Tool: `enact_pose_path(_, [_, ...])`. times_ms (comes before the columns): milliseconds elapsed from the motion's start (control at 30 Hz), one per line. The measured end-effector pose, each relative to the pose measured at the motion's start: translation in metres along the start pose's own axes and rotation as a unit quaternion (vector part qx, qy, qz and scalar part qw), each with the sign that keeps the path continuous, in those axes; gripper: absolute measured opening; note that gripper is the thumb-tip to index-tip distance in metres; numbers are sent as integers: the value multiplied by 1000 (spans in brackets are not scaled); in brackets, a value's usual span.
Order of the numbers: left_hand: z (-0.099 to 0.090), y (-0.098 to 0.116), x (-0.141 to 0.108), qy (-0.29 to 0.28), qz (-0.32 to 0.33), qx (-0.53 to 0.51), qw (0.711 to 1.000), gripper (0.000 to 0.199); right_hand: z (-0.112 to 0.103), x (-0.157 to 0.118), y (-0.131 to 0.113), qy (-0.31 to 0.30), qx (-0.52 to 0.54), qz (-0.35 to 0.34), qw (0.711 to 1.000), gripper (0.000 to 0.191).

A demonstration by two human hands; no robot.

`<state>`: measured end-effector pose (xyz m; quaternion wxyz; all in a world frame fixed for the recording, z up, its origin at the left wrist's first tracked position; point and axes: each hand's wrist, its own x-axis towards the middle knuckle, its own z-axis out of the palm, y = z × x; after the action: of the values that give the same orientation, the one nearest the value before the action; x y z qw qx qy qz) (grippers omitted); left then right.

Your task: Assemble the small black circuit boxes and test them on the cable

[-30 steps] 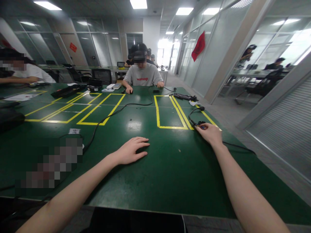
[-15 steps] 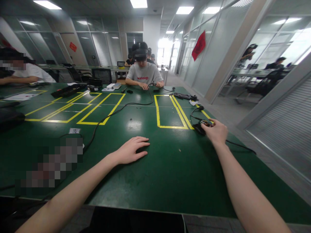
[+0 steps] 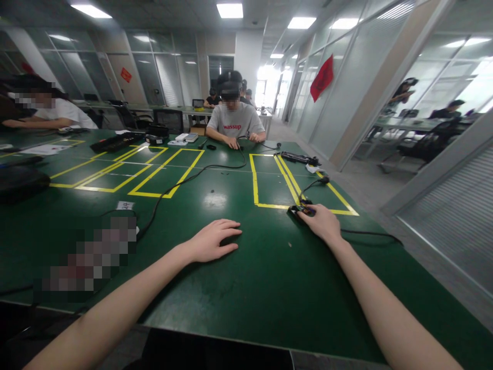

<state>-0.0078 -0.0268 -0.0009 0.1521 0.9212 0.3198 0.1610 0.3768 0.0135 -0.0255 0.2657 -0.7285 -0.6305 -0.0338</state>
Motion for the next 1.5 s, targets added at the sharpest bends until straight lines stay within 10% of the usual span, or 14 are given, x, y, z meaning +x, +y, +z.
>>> enact_pose_path(133, [-1, 4, -1, 56, 13, -19, 998, 64, 6, -34, -78, -102, 100, -180, 973, 33])
enact_pose_path(233, [-4, 8, -1, 98, 59, -41, 993, 56, 4, -63, -124, -211, 216, -348, 888, 27])
enact_pose_path(367, [-6, 13, 0, 58, 70, -42, 995, 47, -3, -82, -147, -274, 281, -401, 828, 22])
enact_pose_path(933, [0, 2, 1, 47, 26, -40, 998, 55, 6, -75, -141, -165, 285, -349, 877, 15])
enact_pose_path(1133, [-2, 1, 2, 79, 6, -50, 996, 53, 5, -72, -140, -145, 267, -371, 878, 40])
enact_pose_path(1500, [-9, -13, 1, 102, -32, -35, 994, 7, 9, -71, -137, -166, 244, -276, 915, 29])
